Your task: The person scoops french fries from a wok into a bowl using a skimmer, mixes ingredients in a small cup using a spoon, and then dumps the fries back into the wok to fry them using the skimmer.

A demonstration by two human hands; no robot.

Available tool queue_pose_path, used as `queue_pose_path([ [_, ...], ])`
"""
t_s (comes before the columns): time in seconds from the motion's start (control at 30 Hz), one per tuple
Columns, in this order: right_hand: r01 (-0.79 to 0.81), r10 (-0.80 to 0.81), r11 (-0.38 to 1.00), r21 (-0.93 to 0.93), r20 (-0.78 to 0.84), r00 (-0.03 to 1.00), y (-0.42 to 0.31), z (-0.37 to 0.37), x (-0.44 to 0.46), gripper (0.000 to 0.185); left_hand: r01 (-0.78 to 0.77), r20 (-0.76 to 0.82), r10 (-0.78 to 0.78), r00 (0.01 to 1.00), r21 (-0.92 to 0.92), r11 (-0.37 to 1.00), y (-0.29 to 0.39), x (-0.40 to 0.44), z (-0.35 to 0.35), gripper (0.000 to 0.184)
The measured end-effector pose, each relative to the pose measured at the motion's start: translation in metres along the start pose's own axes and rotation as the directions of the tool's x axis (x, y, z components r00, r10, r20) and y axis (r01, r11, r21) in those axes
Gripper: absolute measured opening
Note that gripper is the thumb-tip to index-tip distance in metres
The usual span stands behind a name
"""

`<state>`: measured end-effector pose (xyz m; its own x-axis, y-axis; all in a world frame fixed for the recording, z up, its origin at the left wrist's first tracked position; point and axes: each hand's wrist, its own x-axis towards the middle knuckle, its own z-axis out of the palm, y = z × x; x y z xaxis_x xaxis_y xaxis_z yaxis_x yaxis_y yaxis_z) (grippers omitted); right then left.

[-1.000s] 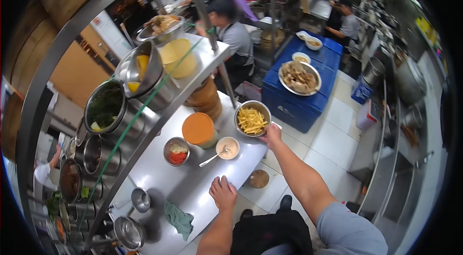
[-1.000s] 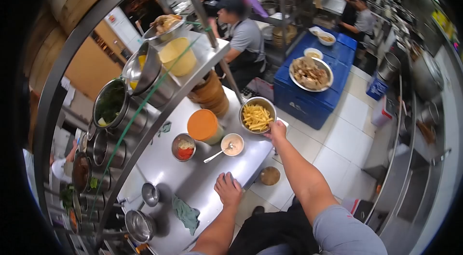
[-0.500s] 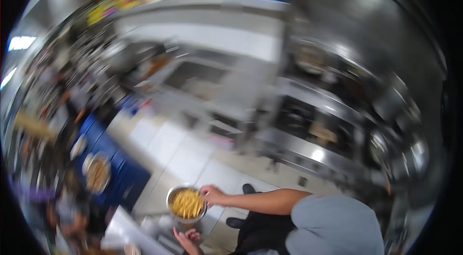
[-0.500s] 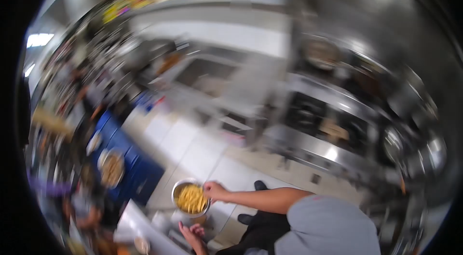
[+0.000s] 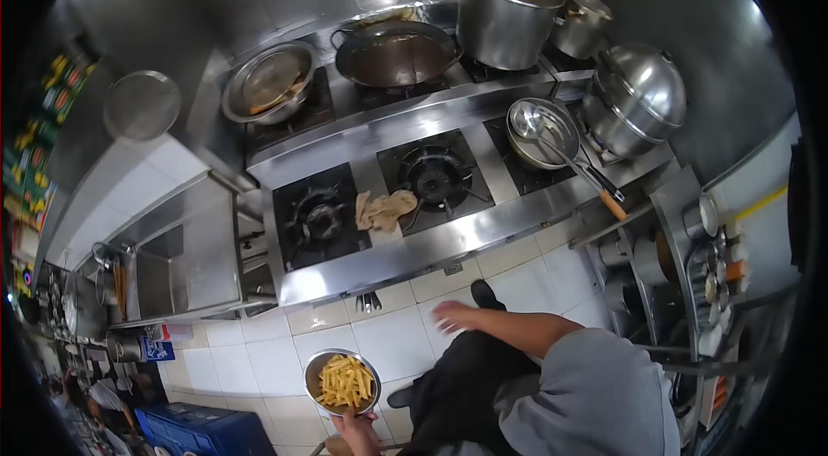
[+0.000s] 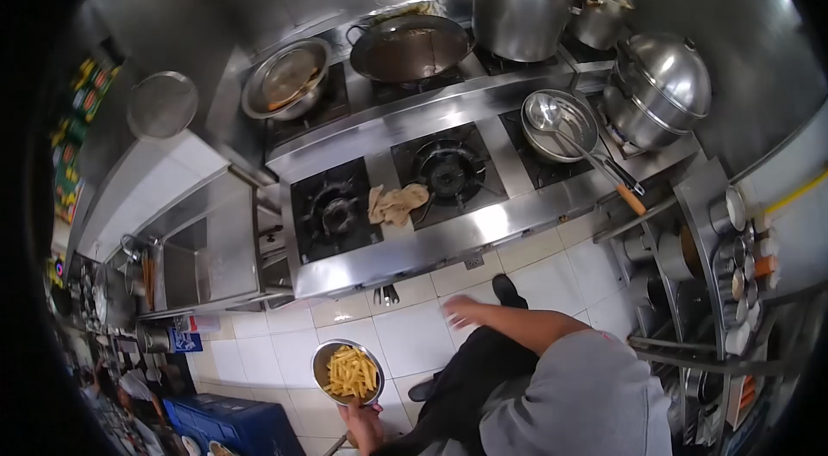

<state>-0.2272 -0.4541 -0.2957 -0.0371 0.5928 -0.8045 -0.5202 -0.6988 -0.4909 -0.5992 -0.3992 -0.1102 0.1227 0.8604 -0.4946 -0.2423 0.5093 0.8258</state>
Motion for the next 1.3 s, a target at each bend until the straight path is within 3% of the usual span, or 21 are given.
queue_pose_path([
  [0.03, -0.021, 0.049, 0.996, 0.086, -0.335, 0.941, -0.005, -0.046, 0.010, 0.045, -0.012, 0.016, 0.012, 1.000, 0.011, 1.000, 0.005, 0.004, 0.027, 0.042],
  [0.07, -0.002, 0.044, 0.996, 0.089, -0.475, 0.879, 0.003, -0.102, 0.039, 0.050, -0.021, 0.008, 0.021, 1.000, 0.024, 0.999, 0.009, 0.006, 0.057, 0.042],
  [0.1, 0.122, 0.054, 0.964, 0.237, -0.619, 0.783, -0.010, -0.124, 0.040, 0.052, -0.041, 0.022, 0.040, 0.999, 0.042, 0.998, 0.015, 0.007, 0.087, 0.042],
  [0.13, 0.156, 0.090, 0.937, 0.311, -0.650, 0.754, -0.024, -0.143, 0.042, 0.049, -0.062, 0.038, 0.060, 0.997, 0.059, 0.996, 0.018, 0.014, 0.118, 0.042],
  [0.17, 0.151, 0.093, 0.936, 0.319, -0.636, 0.766, -0.037, -0.161, 0.051, 0.049, -0.073, 0.029, 0.071, 0.997, 0.072, 0.995, 0.017, 0.027, 0.145, 0.042],
  [0.23, 0.199, -0.055, 0.947, 0.253, -0.483, 0.874, -0.016, -0.198, 0.095, 0.045, -0.038, 0.012, 0.036, 0.999, 0.132, 0.991, 0.025, 0.052, 0.190, 0.045],
  [0.27, 0.150, -0.033, 0.962, 0.227, -0.450, 0.893, -0.017, -0.200, 0.098, 0.041, -0.040, 0.054, 0.033, 0.998, 0.132, 0.990, 0.039, 0.060, 0.226, 0.043],
  [0.3, 0.142, -0.027, 0.951, 0.274, -0.384, 0.923, -0.013, -0.199, 0.092, 0.039, -0.134, 0.108, 0.108, 0.988, 0.278, 0.951, 0.045, 0.076, 0.244, 0.042],
  [0.33, 0.140, -0.035, 0.940, 0.312, -0.318, 0.947, -0.016, -0.203, 0.090, 0.036, -0.094, 0.120, 0.076, 0.990, 0.155, 0.983, 0.060, 0.087, 0.277, 0.041],
  [0.37, 0.097, 0.005, 0.917, 0.387, -0.254, 0.967, -0.011, -0.204, 0.093, 0.035, -0.137, 0.186, 0.106, 0.977, 0.165, 0.977, 0.073, 0.104, 0.299, 0.043],
  [0.4, 0.090, -0.007, 0.880, 0.467, -0.177, 0.984, -0.005, -0.208, 0.097, 0.035, -0.168, 0.129, 0.143, 0.981, 0.210, 0.963, 0.090, 0.113, 0.344, 0.041],
  [0.43, 0.077, 0.001, 0.924, 0.375, -0.204, 0.979, -0.019, -0.202, 0.082, 0.035, -0.188, 0.166, 0.153, 0.974, 0.219, 0.958, 0.104, 0.131, 0.370, 0.041],
  [0.5, 0.228, -0.159, 0.915, 0.332, -0.220, 0.962, 0.010, -0.209, 0.105, 0.033, -0.256, 0.296, 0.177, 0.938, 0.253, 0.933, 0.131, 0.173, 0.419, 0.046],
  [0.63, 0.253, -0.159, 0.908, 0.334, -0.286, 0.945, 0.001, -0.200, 0.086, 0.028, -0.355, 0.355, 0.204, 0.912, 0.437, 0.827, 0.164, 0.245, 0.540, 0.038],
  [0.7, 0.099, -0.029, 0.905, 0.415, -0.172, 0.985, -0.007, -0.208, 0.085, 0.031, -0.416, 0.406, 0.232, 0.884, 0.458, 0.786, 0.171, 0.280, 0.589, 0.033],
  [0.77, 0.075, -0.010, 0.915, 0.397, -0.163, 0.987, -0.004, -0.217, 0.079, 0.032, -0.451, 0.436, 0.242, 0.867, 0.479, 0.753, 0.174, 0.306, 0.627, 0.030],
  [0.83, 0.051, 0.015, 0.922, 0.384, -0.168, 0.986, 0.006, -0.232, 0.067, 0.036, -0.387, 0.328, 0.236, 0.915, 0.541, 0.747, 0.177, 0.325, 0.653, 0.027],
  [0.93, 0.080, 0.014, 0.930, 0.359, -0.252, 0.968, 0.006, -0.270, 0.017, 0.045, -0.354, 0.317, 0.204, 0.926, 0.545, 0.760, 0.173, 0.344, 0.672, 0.026],
  [1.03, 0.058, 0.091, 0.907, 0.417, -0.330, 0.940, 0.036, -0.312, -0.018, 0.066, -0.341, 0.312, 0.189, 0.931, 0.565, 0.751, 0.166, 0.358, 0.678, 0.028],
  [1.2, 0.023, 0.201, 0.890, 0.456, -0.437, 0.877, 0.135, -0.376, -0.055, 0.045, -0.371, 0.242, 0.281, 0.929, 0.645, 0.669, 0.168, 0.349, 0.701, 0.029],
  [1.3, -0.094, 0.305, 0.897, 0.432, -0.451, 0.839, 0.160, -0.384, -0.089, 0.039, -0.431, 0.262, 0.353, 0.898, 0.682, 0.591, 0.165, 0.370, 0.711, 0.039],
])
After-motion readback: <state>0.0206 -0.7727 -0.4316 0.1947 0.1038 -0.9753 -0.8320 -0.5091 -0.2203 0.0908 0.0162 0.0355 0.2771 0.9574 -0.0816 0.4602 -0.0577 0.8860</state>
